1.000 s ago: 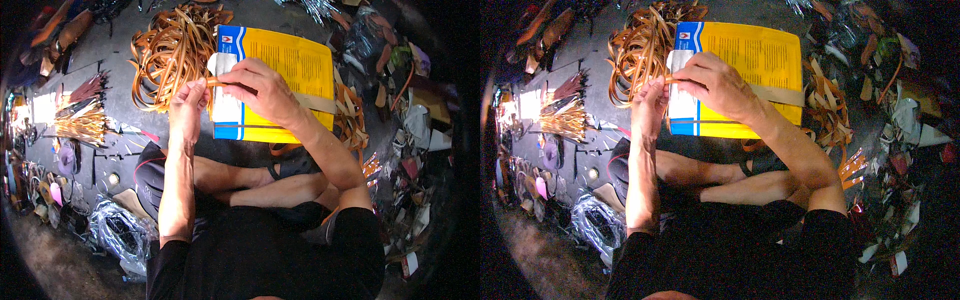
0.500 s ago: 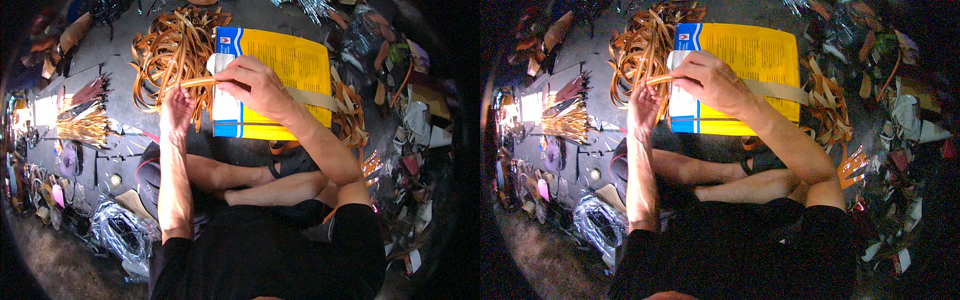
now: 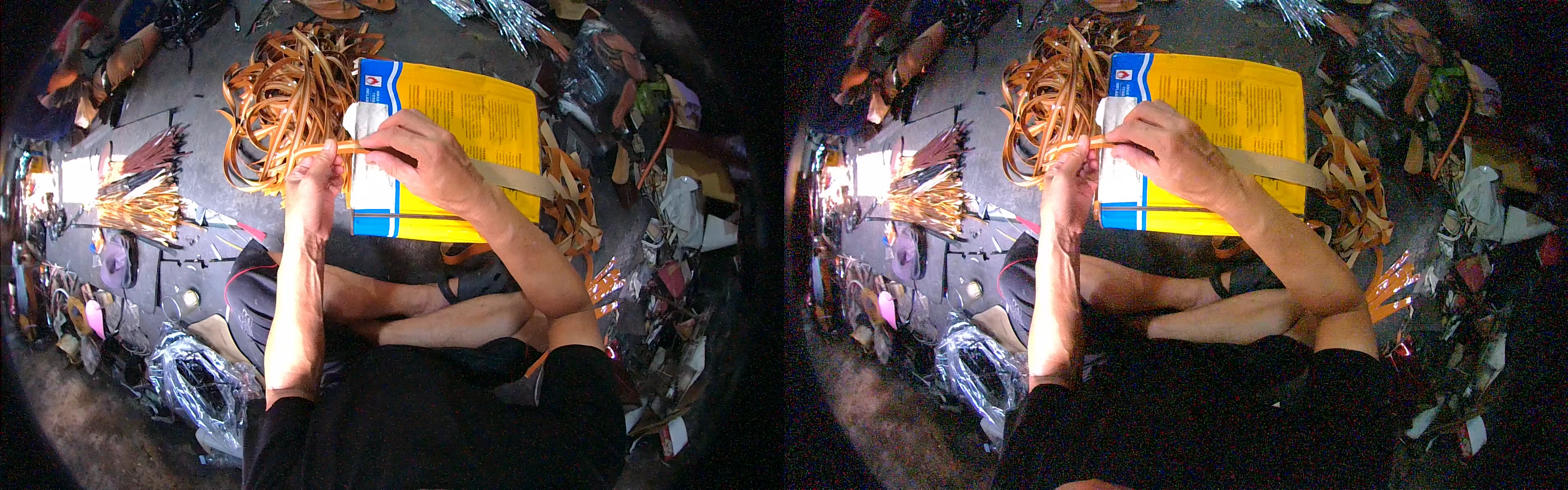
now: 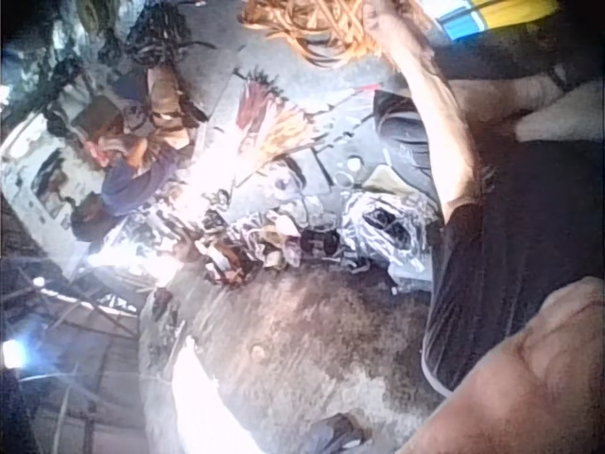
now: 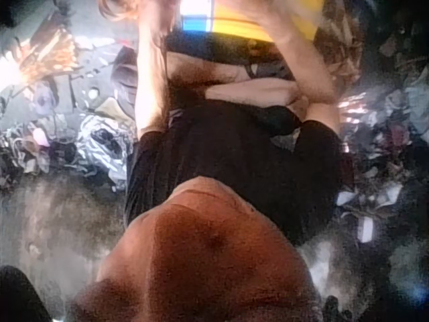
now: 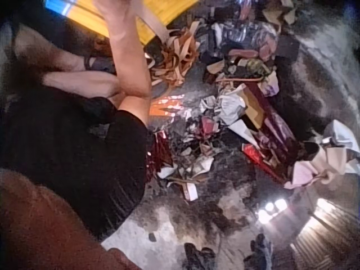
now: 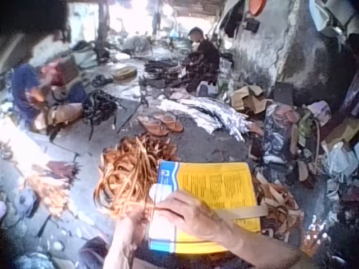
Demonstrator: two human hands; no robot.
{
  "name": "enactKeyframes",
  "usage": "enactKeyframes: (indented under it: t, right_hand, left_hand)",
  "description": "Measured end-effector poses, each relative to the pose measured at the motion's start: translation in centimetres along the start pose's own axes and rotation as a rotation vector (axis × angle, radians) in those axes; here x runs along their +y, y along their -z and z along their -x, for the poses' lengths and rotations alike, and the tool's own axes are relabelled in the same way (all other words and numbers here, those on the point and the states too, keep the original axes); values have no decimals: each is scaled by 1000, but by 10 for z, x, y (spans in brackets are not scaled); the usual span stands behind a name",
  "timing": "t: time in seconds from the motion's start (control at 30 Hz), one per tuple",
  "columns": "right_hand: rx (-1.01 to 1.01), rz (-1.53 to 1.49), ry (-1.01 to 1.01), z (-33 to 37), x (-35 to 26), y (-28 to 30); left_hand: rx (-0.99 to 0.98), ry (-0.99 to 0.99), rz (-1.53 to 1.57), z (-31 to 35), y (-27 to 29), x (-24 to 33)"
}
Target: The person sits on the floor and repeatedly peels thin strips from a piece of tan leather using a small blade. The person holds the leather against a yellow box and scrapes the blade along its surface to produce curled shavings, which accumulate on the floor.
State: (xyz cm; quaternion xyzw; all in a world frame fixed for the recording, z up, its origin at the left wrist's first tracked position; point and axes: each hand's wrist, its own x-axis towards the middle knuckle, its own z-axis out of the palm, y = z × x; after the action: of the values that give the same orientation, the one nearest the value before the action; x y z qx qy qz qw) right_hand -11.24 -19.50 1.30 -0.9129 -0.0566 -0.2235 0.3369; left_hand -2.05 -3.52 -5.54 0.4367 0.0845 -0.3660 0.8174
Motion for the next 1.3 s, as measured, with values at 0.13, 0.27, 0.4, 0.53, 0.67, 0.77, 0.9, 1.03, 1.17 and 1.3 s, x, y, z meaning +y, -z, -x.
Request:
enactKeyframes:
  t: [0.13, 0.27, 0.4, 0.53, 0.67, 0.77, 0.9, 1.03, 1.17, 1.3]
  right_hand:
    - [-10, -2, -2, 0, 2, -2]
    - [17, -8, -7, 1, 0, -1]
    - [22, 5, 7, 0, 1, -1]
    - [24, 17, 29, -3, 1, -4]
    - [41, 8, 55, -8, 3, -7]
    - [46, 15, 58, -7, 3, -6]
    - [38, -12, 64, -6, 5, -8]
    - [9, 7, 60, -2, 6, -3]
    - [16, 13, 60, 0, 7, -3]
    - [37, 17, 58, 1, 4, -2]
  left_hand:
    - [4, 23, 11, -9, 16, 0]
    - [28, 19, -16, -19, 28, 2]
    - [69, 1, -123, -30, 43, 6]
    - [129, 44, -175, -43, 58, 11]
    - [50, 154, 501, -26, 32, 9]
    - [-65, 2, 82, 20, -20, 15]
    - [-43, -67, -98, 16, -18, 6]
    - [13, -23, -29, 4, -8, 4]
    - [38, -19, 1, -7, 7, 6]
    - [37, -4, -86, -24, 33, 9]
